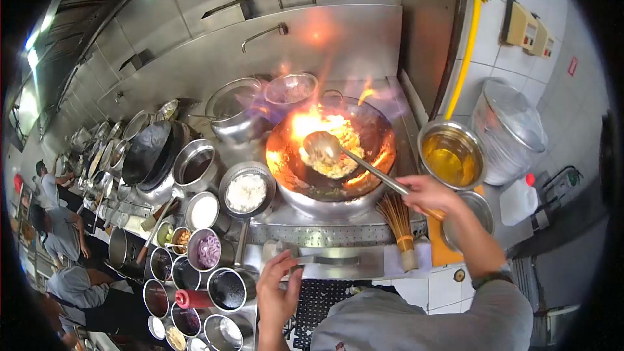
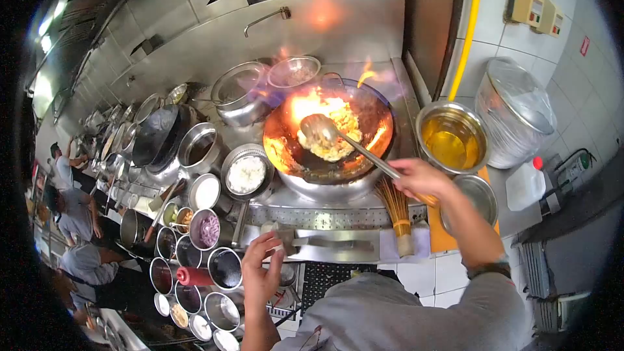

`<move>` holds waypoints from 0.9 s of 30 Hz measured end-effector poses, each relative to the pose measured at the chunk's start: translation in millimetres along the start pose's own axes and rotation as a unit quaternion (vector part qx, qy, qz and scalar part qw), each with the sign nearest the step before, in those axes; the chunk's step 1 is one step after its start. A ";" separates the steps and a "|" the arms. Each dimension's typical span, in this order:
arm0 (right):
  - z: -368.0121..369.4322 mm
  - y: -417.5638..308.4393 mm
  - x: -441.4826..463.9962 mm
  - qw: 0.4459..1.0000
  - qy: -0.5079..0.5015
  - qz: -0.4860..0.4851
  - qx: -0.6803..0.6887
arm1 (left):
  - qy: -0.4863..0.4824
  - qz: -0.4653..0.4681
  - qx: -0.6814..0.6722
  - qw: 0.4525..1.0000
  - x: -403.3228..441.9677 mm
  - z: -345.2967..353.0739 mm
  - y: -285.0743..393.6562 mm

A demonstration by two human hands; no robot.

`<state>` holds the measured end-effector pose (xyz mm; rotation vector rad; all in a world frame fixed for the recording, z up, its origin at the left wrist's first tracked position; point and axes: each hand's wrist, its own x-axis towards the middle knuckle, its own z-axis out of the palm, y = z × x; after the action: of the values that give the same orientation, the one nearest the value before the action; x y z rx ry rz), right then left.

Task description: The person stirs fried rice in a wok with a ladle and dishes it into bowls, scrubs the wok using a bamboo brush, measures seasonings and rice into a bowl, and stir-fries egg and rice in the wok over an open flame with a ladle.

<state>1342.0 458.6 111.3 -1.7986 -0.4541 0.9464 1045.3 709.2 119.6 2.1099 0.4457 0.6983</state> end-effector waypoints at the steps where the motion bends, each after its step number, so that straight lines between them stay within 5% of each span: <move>1: -9.8 0.2 -2.3 1.000 -0.005 -0.002 0.000 | -0.015 0.004 0.011 1.000 10.4 10.1 0.6; 4: -20.0 -2.4 6.4 0.982 0.089 -0.007 -0.167 | -0.033 0.034 0.067 0.997 45.3 44.7 3.2; 9: -10.9 -4.0 21.1 0.990 0.048 -0.056 -0.120 | -0.034 0.105 0.128 0.986 89.2 84.9 -7.8; 11: -33.6 -10.2 -4.9 0.997 -0.024 0.032 -0.072 | -0.035 0.118 0.134 0.983 94.7 84.4 -13.7; 17: 11.0 -4.5 31.5 0.985 0.099 -0.044 -0.134 | -0.048 0.129 0.115 0.984 107.8 97.1 -28.6; 21: -5.0 -1.9 -17.8 1.000 0.009 0.022 -0.002 | -0.073 0.173 0.095 0.978 113.9 90.0 -35.7; 27: 18.4 10.9 18.4 0.971 0.154 -0.032 -0.179 | -0.099 0.195 0.086 0.972 118.2 94.1 -43.3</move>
<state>1337.8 477.7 90.8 -2.1996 -0.5037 0.5484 1193.3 739.7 76.5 2.4341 -0.0255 0.6756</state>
